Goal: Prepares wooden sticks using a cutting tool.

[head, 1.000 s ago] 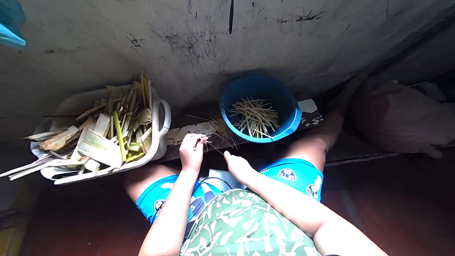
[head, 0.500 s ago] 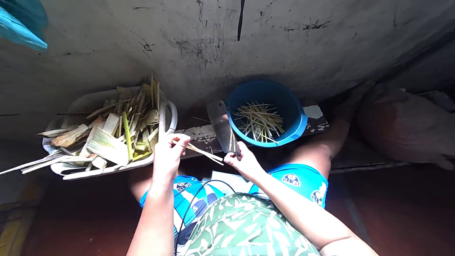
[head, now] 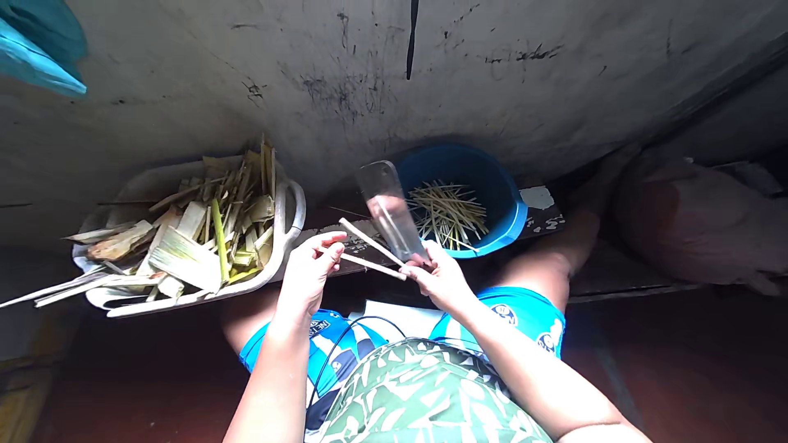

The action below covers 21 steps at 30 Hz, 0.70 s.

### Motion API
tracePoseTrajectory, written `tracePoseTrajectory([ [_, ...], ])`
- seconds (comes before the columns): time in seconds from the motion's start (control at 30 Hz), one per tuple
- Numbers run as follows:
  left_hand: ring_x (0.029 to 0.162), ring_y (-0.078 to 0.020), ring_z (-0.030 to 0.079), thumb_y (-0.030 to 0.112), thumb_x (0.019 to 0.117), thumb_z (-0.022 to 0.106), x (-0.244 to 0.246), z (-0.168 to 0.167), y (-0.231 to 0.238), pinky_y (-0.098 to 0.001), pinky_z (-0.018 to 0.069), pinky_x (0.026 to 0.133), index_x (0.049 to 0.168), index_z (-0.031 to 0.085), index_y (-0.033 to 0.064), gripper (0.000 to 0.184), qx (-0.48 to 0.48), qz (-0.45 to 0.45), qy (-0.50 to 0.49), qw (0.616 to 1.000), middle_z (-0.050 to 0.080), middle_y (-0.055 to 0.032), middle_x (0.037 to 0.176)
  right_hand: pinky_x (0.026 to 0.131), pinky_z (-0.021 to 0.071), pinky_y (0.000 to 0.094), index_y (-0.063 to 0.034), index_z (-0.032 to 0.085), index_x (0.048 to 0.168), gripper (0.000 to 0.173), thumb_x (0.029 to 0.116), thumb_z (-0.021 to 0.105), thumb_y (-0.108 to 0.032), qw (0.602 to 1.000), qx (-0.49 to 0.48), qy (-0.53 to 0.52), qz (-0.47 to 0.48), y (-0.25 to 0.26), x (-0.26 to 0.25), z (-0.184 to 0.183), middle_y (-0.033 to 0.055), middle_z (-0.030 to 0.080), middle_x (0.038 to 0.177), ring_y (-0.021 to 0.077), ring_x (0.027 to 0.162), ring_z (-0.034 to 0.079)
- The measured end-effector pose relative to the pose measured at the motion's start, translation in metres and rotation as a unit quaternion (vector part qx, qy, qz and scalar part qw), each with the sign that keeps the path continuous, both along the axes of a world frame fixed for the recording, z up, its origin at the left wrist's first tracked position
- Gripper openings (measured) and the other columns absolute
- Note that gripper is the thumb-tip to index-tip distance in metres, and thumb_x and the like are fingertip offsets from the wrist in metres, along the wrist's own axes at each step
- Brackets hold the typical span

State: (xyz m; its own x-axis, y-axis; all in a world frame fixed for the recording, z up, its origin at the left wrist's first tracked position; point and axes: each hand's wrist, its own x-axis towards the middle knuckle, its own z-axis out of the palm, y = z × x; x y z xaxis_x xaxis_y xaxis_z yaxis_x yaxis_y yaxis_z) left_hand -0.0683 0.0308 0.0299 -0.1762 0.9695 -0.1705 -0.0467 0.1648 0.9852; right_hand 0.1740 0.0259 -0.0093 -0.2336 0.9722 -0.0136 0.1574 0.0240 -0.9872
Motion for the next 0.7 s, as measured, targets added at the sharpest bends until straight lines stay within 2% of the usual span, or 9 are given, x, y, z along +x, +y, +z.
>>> tracePoseTrajectory([
  [0.1, 0.077, -0.0081, 0.065, -0.008, 0.0922, 0.066, -0.002, -0.002, 0.001, -0.0222, 0.0573, 0.074, 0.118, 0.068, 0.0021, 0.028, 0.005, -0.003, 0.001, 1.0, 0.069, -0.0023, 0.092, 0.059, 0.0532, 0.0266, -0.0008, 0.061, 0.118, 0.028, 0.0938, 0.069, -0.012, 0.984, 0.089, -0.091, -0.124, 0.014, 0.023, 0.005, 0.0036, 0.073, 0.089, 0.0079, 0.064, 0.063],
  [0.17, 0.079, -0.0095, 0.066, -0.008, 0.0914, 0.068, -0.003, -0.007, 0.003, -0.0243, 0.0585, 0.076, 0.116, 0.068, 0.0022, 0.027, 0.008, 0.005, -0.001, 1.0, 0.068, -0.0029, 0.091, 0.065, 0.0557, 0.0341, -0.0023, 0.061, 0.12, 0.034, 0.091, 0.075, -0.015, 0.952, 0.144, -0.181, -0.198, 0.025, 0.043, 0.008, 0.0058, 0.073, 0.091, 0.0136, 0.068, 0.066],
  [0.23, 0.077, -0.0088, 0.066, -0.008, 0.0912, 0.068, -0.002, -0.01, 0.005, -0.0238, 0.0587, 0.075, 0.112, 0.067, 0.0025, 0.023, 0.005, 0.022, -0.001, 1.0, 0.068, -0.0027, 0.089, 0.066, 0.0536, 0.041, -0.0018, 0.061, 0.123, 0.04, 0.0907, 0.077, -0.019, 0.926, 0.155, -0.245, -0.244, 0.031, 0.06, 0.012, 0.01, 0.071, 0.091, 0.0196, 0.068, 0.063],
  [0.37, 0.075, -0.0094, 0.066, -0.01, 0.0894, 0.07, 0.001, -0.016, 0.009, -0.0242, 0.0595, 0.072, 0.104, 0.064, 0.0031, 0.02, 0.01, 0.067, 0.005, 0.998, 0.066, -0.003, 0.087, 0.071, 0.0546, 0.0404, 0.0009, 0.06, 0.123, 0.031, 0.0984, 0.066, -0.016, 0.894, 0.18, -0.295, -0.284, 0.031, 0.069, 0.006, 0.0132, 0.07, 0.089, 0.0224, 0.073, 0.066],
  [0.43, 0.075, -0.0092, 0.067, -0.008, 0.0896, 0.071, 0.001, -0.018, 0.009, -0.0243, 0.0598, 0.072, 0.101, 0.063, 0.0038, 0.019, 0.014, 0.079, 0.012, 0.997, 0.066, -0.0028, 0.087, 0.075, 0.056, 0.0445, -0.0005, 0.062, 0.123, 0.024, 0.1011, 0.059, -0.011, 0.888, 0.181, -0.307, -0.289, 0.032, 0.068, 0.002, 0.0152, 0.071, 0.089, 0.0267, 0.079, 0.07],
  [0.53, 0.072, -0.0085, 0.066, -0.007, 0.0918, 0.069, 0.001, -0.017, 0.01, -0.0232, 0.0597, 0.069, 0.099, 0.062, 0.0039, 0.015, 0.017, 0.093, 0.002, 0.996, 0.066, -0.0022, 0.084, 0.081, 0.056, 0.0494, -0.002, 0.063, 0.126, 0.026, 0.1023, 0.052, -0.005, 0.893, 0.159, -0.316, -0.278, 0.035, 0.069, -0.001, 0.0171, 0.073, 0.095, 0.0304, 0.088, 0.072],
  [0.6, 0.068, -0.0085, 0.067, -0.008, 0.0937, 0.066, 0.0, -0.013, 0.01, -0.0222, 0.0601, 0.065, 0.098, 0.06, 0.0031, 0.013, 0.011, 0.108, -0.021, 0.994, 0.067, -0.0034, 0.083, 0.082, 0.0562, 0.0471, -0.0018, 0.063, 0.126, 0.026, 0.102, 0.052, -0.005, 0.9, 0.158, -0.298, -0.275, 0.035, 0.067, -0.002, 0.0165, 0.073, 0.096, 0.0279, 0.089, 0.072],
  [0.63, 0.068, -0.0088, 0.068, -0.008, 0.0952, 0.064, -0.001, -0.012, 0.01, -0.022, 0.0602, 0.065, 0.098, 0.059, 0.0032, 0.012, 0.004, 0.115, -0.038, 0.993, 0.068, -0.0038, 0.083, 0.081, 0.0571, 0.0427, -0.0022, 0.062, 0.125, 0.025, 0.1024, 0.052, -0.006, 0.909, 0.153, -0.279, -0.268, 0.034, 0.065, -0.002, 0.0139, 0.074, 0.097, 0.0233, 0.088, 0.072],
  [0.7, 0.067, -0.0084, 0.068, -0.006, 0.0991, 0.059, -0.002, -0.008, 0.009, -0.0213, 0.06, 0.064, 0.098, 0.057, 0.0049, 0.011, -0.011, 0.123, -0.075, 0.989, 0.068, -0.0029, 0.083, 0.071, 0.0554, 0.033, -0.0027, 0.059, 0.124, 0.023, 0.1023, 0.056, -0.011, 0.938, 0.119, -0.215, -0.243, 0.03, 0.059, 0.0, 0.0084, 0.072, 0.092, 0.0134, 0.075, 0.068],
])
